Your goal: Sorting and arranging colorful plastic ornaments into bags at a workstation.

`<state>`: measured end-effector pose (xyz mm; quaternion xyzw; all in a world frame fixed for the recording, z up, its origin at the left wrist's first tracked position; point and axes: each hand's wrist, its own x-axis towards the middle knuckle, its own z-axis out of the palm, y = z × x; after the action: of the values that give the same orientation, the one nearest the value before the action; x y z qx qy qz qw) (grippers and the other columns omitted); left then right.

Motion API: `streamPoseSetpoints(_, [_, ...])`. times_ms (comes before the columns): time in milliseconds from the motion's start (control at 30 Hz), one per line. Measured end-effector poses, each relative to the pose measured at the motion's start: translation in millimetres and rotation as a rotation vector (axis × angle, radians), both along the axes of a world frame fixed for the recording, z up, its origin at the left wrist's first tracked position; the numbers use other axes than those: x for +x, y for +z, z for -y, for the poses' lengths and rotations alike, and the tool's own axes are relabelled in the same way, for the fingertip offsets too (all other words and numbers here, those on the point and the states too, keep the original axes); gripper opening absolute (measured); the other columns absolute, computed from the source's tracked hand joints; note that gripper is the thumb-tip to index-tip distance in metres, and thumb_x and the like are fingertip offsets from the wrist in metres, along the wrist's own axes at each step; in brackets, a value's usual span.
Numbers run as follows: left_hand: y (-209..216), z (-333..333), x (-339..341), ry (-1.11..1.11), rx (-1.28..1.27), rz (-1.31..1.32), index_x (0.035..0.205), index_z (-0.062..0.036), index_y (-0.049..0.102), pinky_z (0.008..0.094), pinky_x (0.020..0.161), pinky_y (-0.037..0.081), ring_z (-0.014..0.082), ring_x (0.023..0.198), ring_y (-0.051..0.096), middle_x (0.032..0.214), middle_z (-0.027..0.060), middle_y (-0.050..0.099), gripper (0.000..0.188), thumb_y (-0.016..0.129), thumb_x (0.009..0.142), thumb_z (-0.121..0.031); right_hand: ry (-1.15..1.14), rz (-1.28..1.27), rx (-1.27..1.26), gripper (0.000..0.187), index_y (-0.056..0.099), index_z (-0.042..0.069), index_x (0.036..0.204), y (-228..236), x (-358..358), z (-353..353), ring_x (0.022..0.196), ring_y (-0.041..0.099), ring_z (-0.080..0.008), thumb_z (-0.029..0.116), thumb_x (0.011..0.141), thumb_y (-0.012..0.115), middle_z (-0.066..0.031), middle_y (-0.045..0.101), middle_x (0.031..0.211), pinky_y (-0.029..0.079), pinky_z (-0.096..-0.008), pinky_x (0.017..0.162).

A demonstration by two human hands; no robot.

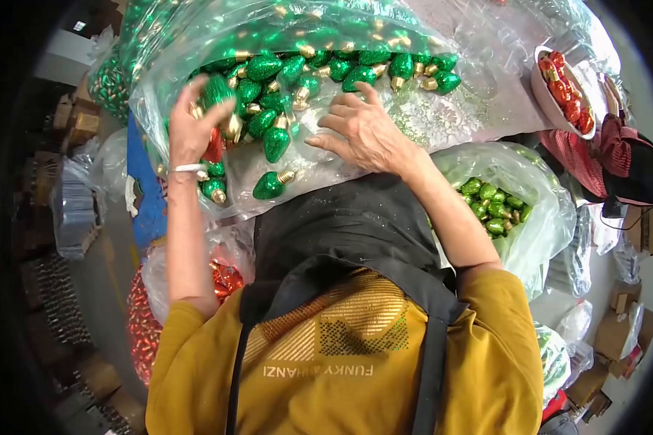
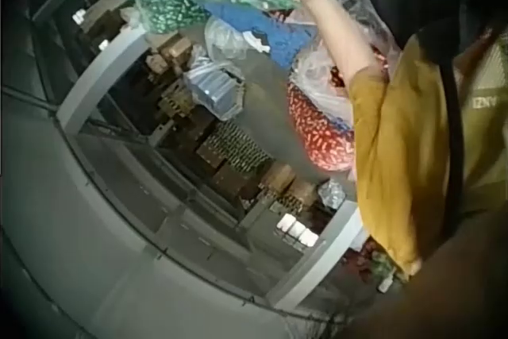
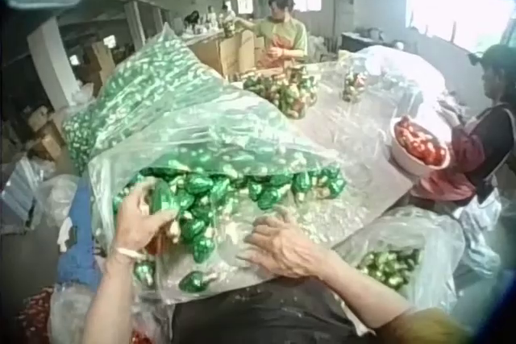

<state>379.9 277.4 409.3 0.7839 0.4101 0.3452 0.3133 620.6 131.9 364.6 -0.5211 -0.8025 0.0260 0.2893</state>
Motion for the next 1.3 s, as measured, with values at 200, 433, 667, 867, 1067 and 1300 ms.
streamPoseSetpoints(200, [-17.7, 39.8, 101.6, -0.130, 0.298, 0.625, 0.122, 0.0008, 0.048, 0.0279, 0.070, 0.052, 0.0132, 0.085, 0.063, 0.096, 0.0131, 0.063, 0.067, 0.081, 0.068, -0.023, 0.022, -0.052, 0.098, 0.025, 0.065, 0.008, 0.092, -18.5, -5.5, -1.9, 0.095, 0.056, -0.0215, 0.030, 0.091, 0.054, -0.0053, 0.062, 0.086, 0.031, -0.0472, 0.102])
streamPoseSetpoints(433, [-46.0, 6.0, 74.4, -0.347, -0.194, 0.133, 0.120, -0.0025, 0.053, 0.0292, 0.086, 0.048, 0.0180, 0.101, 0.058, 0.105, 0.0093, 0.060, 0.057, 0.078, 0.072, -0.017, -0.103, 0.083, 0.076, 0.024, 0.065, 0.009, 0.093, -11.8, 7.6, 5.3, 0.092, 0.055, -0.0224, 0.028, 0.091, 0.053, -0.0060, 0.059, 0.083, 0.032, -0.0476, 0.100])
streamPoseSetpoints(667, [-22.1, 11.6, 47.2, -0.381, 0.553, -0.141, 0.102, -0.0027, 0.067, 0.0363, 0.096, 0.043, 0.0281, 0.115, 0.054, 0.115, 0.0120, 0.062, 0.022, 0.067, 0.081, -0.009, -0.090, -0.178, 0.187, 0.018, 0.066, 0.008, 0.097, 6.1, 19.8, 25.6, 0.093, 0.057, -0.0228, 0.019, 0.090, 0.055, -0.0066, 0.062, 0.091, 0.037, -0.0418, 0.097])
streamPoseSetpoints(867, [-42.0, 81.7, -19.6, -0.111, 0.583, -0.144, 0.094, -0.0020, 0.067, 0.0409, 0.093, 0.043, 0.0331, 0.112, 0.055, 0.104, 0.0134, 0.064, 0.018, 0.069, 0.077, -0.003, -1.019, -0.591, 0.033, 0.026, 0.064, -0.002, 0.100, -58.9, 121.7, 130.8, 0.089, 0.062, -0.0193, 0.018, 0.094, 0.049, -0.0118, 0.067, 0.092, 0.047, -0.0305, 0.081])
streamPoseSetpoints(1067, [-71.5, 94.5, -59.0, -0.032, 0.424, -0.251, 0.094, -0.0014, 0.066, 0.0408, 0.090, 0.044, 0.0327, 0.105, 0.056, 0.101, 0.0143, 0.064, 0.017, 0.068, 0.078, -0.005, -1.017, -0.341, -1.159, 0.060, 0.050, 0.003, 0.120, -311.3, 183.4, 305.4, 0.089, 0.062, -0.0383, 0.037, 0.075, 0.069, -0.0221, 0.061, 0.102, 0.050, -0.0462, 0.077])
streamPoseSetpoints(1300, [-80.5, 94.8, -54.9, 0.013, 0.368, -0.376, 0.098, -0.0010, 0.065, 0.0404, 0.089, 0.044, 0.0333, 0.104, 0.055, 0.105, 0.0148, 0.061, 0.021, 0.068, 0.078, -0.009, -0.910, 0.417, -1.394, 0.050, 0.054, 0.007, 0.123, -318.7, 136.2, 246.6, 0.095, 0.064, -0.0330, 0.035, 0.082, 0.057, -0.0178, 0.063, 0.104, 0.050, -0.0493, 0.083])
